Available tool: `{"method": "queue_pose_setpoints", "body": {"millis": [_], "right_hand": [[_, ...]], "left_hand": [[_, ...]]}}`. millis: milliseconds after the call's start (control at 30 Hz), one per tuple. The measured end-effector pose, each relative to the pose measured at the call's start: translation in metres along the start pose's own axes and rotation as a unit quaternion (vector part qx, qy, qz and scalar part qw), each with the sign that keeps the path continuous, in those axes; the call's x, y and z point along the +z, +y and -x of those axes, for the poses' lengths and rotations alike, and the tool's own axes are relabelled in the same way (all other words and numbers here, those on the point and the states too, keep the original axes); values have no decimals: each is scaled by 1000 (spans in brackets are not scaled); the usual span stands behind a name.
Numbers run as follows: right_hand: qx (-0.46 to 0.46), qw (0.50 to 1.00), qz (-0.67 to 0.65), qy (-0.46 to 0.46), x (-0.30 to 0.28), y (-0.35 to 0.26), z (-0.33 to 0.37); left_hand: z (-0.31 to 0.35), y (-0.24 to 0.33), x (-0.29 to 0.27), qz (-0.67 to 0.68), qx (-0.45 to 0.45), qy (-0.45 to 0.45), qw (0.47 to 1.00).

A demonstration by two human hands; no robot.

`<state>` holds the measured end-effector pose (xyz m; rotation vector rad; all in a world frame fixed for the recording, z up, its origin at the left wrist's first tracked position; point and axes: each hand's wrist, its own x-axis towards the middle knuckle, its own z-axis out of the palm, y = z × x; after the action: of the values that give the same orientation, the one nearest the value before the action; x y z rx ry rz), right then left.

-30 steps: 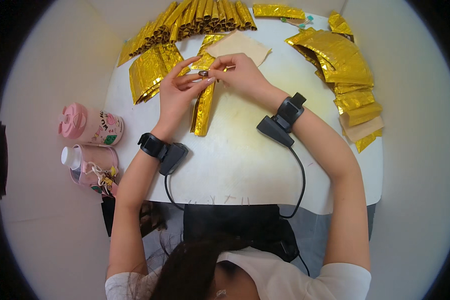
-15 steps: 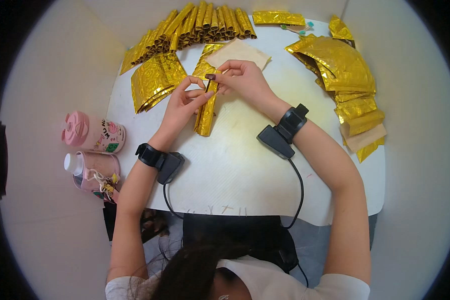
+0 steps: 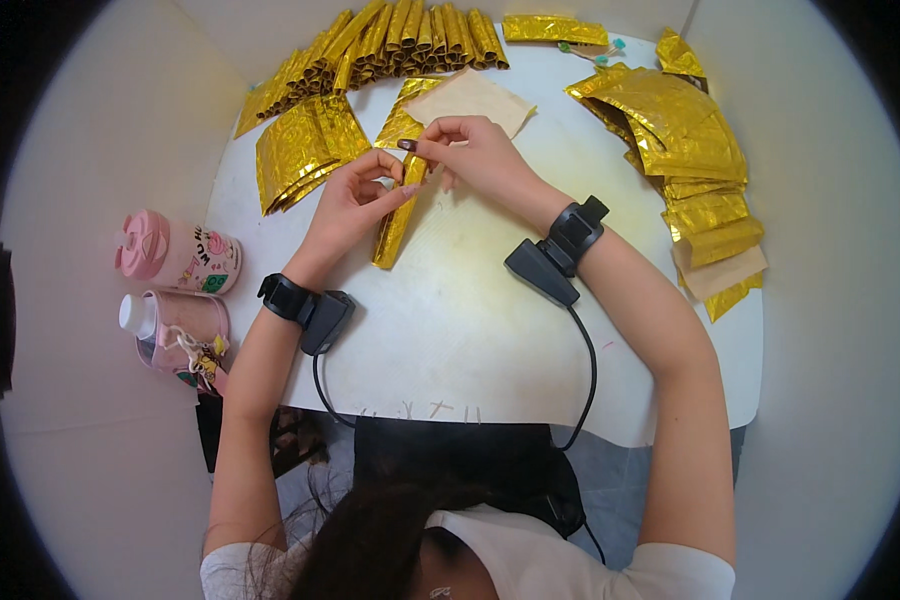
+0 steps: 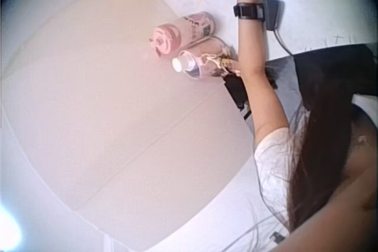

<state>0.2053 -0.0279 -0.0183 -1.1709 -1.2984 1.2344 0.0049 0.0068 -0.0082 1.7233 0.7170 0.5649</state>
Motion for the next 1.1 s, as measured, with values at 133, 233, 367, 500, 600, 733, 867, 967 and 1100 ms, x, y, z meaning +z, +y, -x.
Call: {"method": "queue_pose_setpoints", "body": {"millis": [133, 233, 367, 500, 600, 733, 867, 967, 1100], "right_hand": [[-2, 999, 22, 43, -4, 6, -2], [-5, 997, -35, 65, -9, 5, -2], [-9, 994, -72, 80, -10, 8, -4], [-8, 988, -102, 112, -10, 10, -4], [-12, 987, -101, 121, -12, 12, -4], [-3, 986, -109, 125, -8, 7, -4], [-7, 986, -114, 120, -7, 5, -3], [2, 985, -137, 109, -12, 6, -4], [31, 990, -123, 60, -17, 8, -5]], "left_hand": [[0, 1, 5, -22, 29, -7, 999], [3, 8, 5, -31, 24, -27, 999], [5, 11, 6, 69, 28, -9, 997], [4, 11, 1, 55, 60, -61, 995], [3, 14, -3, 113, 2, -62, 992], [2, 9, -8, 127, -21, -43, 991], [3, 6, -10, 85, 29, -39, 995], [5, 11, -6, 96, 96, -68, 988], [5, 18, -2, 88, 117, -42, 988]]}}
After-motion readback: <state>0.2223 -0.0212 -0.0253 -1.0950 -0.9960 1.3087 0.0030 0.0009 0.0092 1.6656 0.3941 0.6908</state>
